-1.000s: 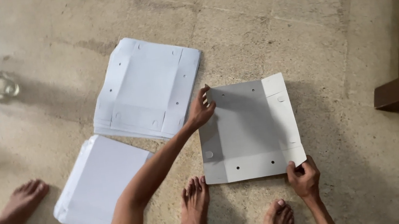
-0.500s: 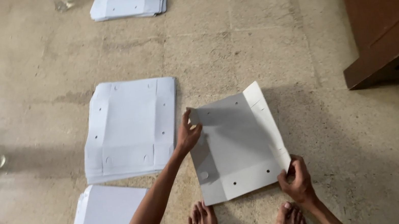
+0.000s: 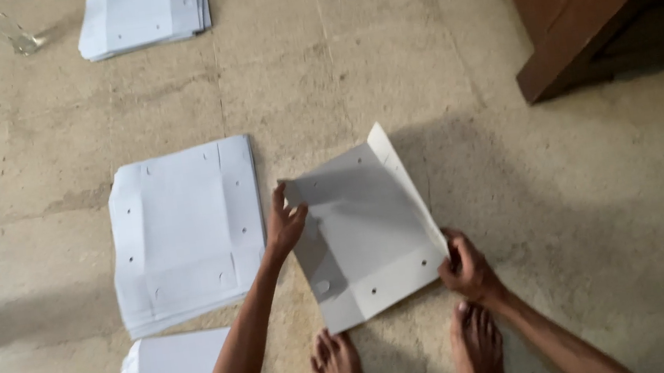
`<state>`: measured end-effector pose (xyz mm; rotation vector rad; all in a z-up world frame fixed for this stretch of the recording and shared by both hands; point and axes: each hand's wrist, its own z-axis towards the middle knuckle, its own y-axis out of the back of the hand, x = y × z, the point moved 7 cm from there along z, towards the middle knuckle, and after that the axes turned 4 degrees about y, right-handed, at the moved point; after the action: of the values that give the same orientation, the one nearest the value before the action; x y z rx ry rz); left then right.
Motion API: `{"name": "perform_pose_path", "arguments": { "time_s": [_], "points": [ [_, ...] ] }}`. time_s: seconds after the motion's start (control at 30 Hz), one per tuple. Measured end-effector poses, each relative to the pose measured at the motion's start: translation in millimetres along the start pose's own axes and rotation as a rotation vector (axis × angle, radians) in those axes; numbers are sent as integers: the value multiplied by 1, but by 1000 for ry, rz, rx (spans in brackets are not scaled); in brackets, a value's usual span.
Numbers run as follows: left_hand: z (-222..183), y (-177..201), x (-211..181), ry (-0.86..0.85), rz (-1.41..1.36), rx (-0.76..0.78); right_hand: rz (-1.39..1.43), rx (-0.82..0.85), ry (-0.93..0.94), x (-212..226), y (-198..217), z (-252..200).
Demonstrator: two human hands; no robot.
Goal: Manually folding cardboard templates and tucking tabs to assemble boxes.
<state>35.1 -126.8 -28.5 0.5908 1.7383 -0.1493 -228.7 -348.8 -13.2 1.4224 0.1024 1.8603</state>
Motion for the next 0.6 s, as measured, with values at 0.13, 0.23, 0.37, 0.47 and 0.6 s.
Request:
{"name": "perform_pose_path", "arguments": {
  "time_s": [0.13, 0.23, 0.37, 0.47, 0.6],
  "points": [
    [-1, 1, 3, -29, -8, -16, -27, 22, -14, 17, 5, 3],
    [5, 0, 11, -52, -5, -16, -27, 12, -12, 11, 6, 1],
    [2, -1, 6, -51, -16, -17, -3, 37, 1, 0, 4, -4],
    [2, 5, 14, -93, -65, -28, 16, 70, 26, 18, 3, 3],
    [1, -4, 4, -136, -103, 48, 1, 103, 1, 21, 3, 5]
  ]
}}
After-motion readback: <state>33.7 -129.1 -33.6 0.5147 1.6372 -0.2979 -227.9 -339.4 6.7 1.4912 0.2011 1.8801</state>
